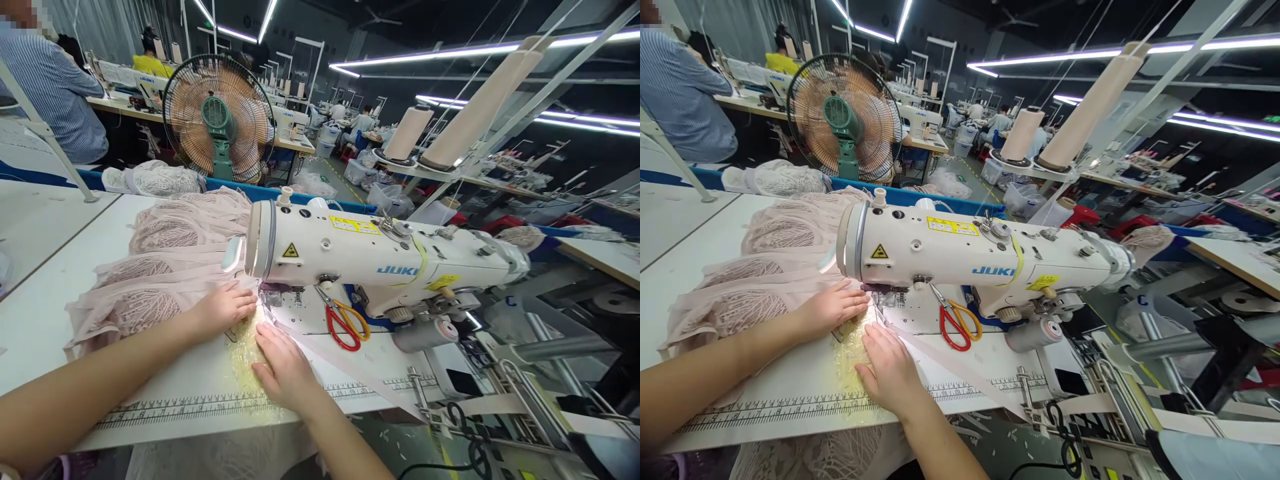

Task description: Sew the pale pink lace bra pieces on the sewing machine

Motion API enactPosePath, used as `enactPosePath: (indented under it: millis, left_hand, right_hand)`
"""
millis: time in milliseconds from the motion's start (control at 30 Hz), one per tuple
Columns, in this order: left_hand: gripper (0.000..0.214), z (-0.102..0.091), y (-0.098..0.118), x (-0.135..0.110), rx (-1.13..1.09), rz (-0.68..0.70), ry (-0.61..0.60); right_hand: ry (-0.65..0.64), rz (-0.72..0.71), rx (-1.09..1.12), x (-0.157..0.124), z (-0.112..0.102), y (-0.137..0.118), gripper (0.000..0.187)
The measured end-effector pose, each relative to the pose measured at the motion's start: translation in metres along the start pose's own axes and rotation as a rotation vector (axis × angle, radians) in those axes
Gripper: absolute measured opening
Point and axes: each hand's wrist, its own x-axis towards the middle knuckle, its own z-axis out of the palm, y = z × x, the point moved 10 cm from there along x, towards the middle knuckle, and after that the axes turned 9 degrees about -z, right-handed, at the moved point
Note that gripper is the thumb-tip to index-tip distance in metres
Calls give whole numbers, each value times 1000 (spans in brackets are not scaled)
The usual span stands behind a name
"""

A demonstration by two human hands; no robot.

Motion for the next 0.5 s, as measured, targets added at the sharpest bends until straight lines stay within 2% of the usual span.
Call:
enactPosePath:
  millis: [100, 167, 200, 267, 367, 433, 500]
  left_hand:
    - [31, -18, 6, 2, 9, -47, 45]
    - [31, -35, 11, -4, 12, -158, 37]
    - [31, -42, 12, -11, 21, -248, -7]
    - [31, -46, 9, -36, 61, -479, -196]
    - [31, -41, 5, -92, 131, -759, -538]
    - [31, -40, 3, -120, 149, -843, -636]
    - [30, -40, -2, -133, 161, -870, -627]
  right_hand:
    - [29, -11, 16, 0, -1, 1, 44]
    - [55, -19, 32, 0, -2, 3, 43]
    - [74, -25, 45, 0, -4, 4, 41]
    - [133, -40, 93, -1, -11, 2, 37]
    - [205, -28, 289, -10, -28, -8, 31]
    - [128, -23, 496, -22, -31, -26, 31]
    - [-96, -82, 647, -42, -21, -56, 35]
